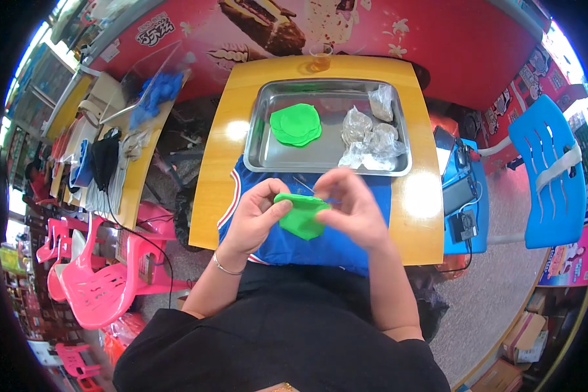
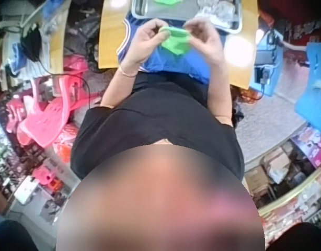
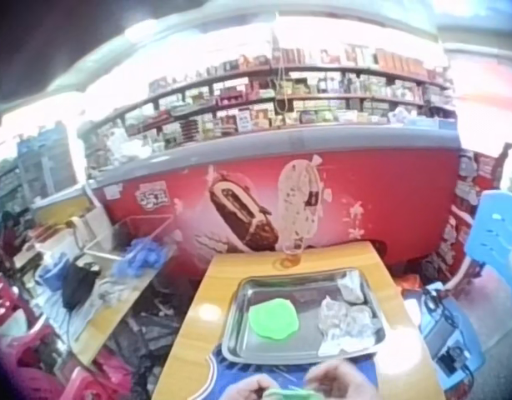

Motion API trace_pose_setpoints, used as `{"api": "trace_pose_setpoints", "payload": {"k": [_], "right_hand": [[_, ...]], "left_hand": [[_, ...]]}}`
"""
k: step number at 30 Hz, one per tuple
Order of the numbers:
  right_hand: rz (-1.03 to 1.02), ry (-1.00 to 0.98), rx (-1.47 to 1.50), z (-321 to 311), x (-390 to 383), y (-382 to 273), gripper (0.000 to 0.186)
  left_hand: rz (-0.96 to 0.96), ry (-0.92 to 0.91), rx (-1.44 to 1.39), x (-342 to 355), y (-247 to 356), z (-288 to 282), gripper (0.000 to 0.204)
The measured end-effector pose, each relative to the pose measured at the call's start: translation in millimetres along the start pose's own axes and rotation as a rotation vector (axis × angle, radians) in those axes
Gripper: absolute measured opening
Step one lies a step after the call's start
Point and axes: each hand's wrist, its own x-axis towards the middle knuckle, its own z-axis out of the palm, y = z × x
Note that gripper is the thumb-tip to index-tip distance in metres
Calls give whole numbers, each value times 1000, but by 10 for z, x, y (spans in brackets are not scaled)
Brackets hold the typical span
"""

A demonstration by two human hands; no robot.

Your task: The recorder is kneading and shaping pieces of green clay on a table, occasionally using a wooden stick and placing them in plastic bags.

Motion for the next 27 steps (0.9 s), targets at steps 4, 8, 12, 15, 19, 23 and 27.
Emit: {"api": "trace_pose_setpoints", "payload": {"k": [4, 8, 12, 15, 19, 23, 27], "right_hand": [[20, -58, -101, 18, -40, 201, 23], [29, -68, -286, 31, -39, 256, 18], [-21, -134, -1130, -246, 43, 164, 22], [-2, -127, -1334, -523, 36, 401, 23], [118, -220, -1353, -488, 63, 447, 20], [121, -268, -1213, -454, 73, 412, 19], [-208, -21, -944, -80, 24, 71, 15]], "left_hand": [[36, 209, -86, 35, -133, 89, 13], [-26, 361, -344, 60, -232, 165, 16], [157, 462, -308, 75, -200, -125, 15], [161, 554, -318, 23, -132, -229, 14], [184, 556, -296, -45, -136, -288, 15], [165, 512, -273, -40, -181, -323, 19], [136, 476, -274, -31, -142, -268, 24]]}}
